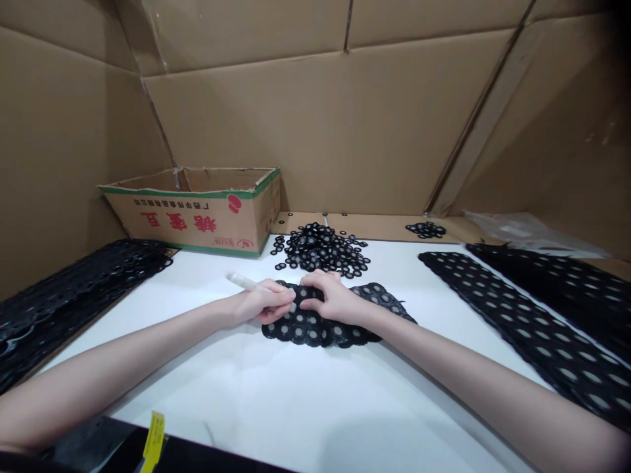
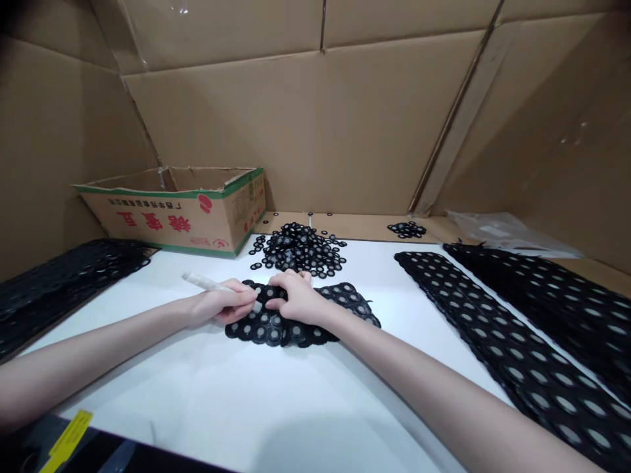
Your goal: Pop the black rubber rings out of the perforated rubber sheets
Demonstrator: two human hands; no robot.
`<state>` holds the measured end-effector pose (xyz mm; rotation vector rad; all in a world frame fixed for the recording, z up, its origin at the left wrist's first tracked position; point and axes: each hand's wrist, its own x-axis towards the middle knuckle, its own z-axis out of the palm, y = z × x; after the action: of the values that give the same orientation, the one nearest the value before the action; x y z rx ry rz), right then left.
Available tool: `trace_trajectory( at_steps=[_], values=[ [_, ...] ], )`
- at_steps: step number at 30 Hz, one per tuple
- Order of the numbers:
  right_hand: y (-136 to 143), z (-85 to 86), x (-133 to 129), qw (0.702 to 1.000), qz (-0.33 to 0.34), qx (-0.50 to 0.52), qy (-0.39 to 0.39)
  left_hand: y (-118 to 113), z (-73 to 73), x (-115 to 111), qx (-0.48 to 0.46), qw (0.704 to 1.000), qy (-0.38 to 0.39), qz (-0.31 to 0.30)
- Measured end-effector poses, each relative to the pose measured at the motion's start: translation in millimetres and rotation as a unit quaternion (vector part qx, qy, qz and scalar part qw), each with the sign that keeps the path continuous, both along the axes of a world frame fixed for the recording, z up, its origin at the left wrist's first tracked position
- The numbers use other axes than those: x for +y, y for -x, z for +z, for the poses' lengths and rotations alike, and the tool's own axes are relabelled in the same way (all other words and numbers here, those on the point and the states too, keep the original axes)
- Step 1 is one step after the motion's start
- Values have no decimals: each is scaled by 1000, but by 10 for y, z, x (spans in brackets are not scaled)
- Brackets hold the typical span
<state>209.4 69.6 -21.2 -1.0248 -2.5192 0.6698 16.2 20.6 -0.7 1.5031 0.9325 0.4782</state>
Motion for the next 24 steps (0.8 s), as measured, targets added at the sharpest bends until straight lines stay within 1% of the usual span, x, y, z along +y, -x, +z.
trace_trajectory(
  at_steps=[4,8,11,14,16,18,20,24],
  values=[
    [-21,-17,17,1000,7,7,2,40,-114,-16,-30,999,-31,32],
    [-35,4,5,1000,10,4,11,54,-156,-19,-45,995,-69,46],
    [-46,16,0,1000,13,-7,11,46,-148,-56,-36,993,-102,56],
    [-58,21,12,1000,2,3,16,25,-111,-109,-14,985,-157,65],
    [-68,30,26,999,14,28,27,18,-81,-132,1,978,-198,69],
    [-79,42,41,996,39,61,43,27,-57,-135,1,974,-218,64],
    [-88,50,54,993,58,88,60,49,-42,-126,-13,979,-196,46],
    [-97,36,72,988,71,112,82,83,-40,-116,-27,994,-102,-3]
  ],
)
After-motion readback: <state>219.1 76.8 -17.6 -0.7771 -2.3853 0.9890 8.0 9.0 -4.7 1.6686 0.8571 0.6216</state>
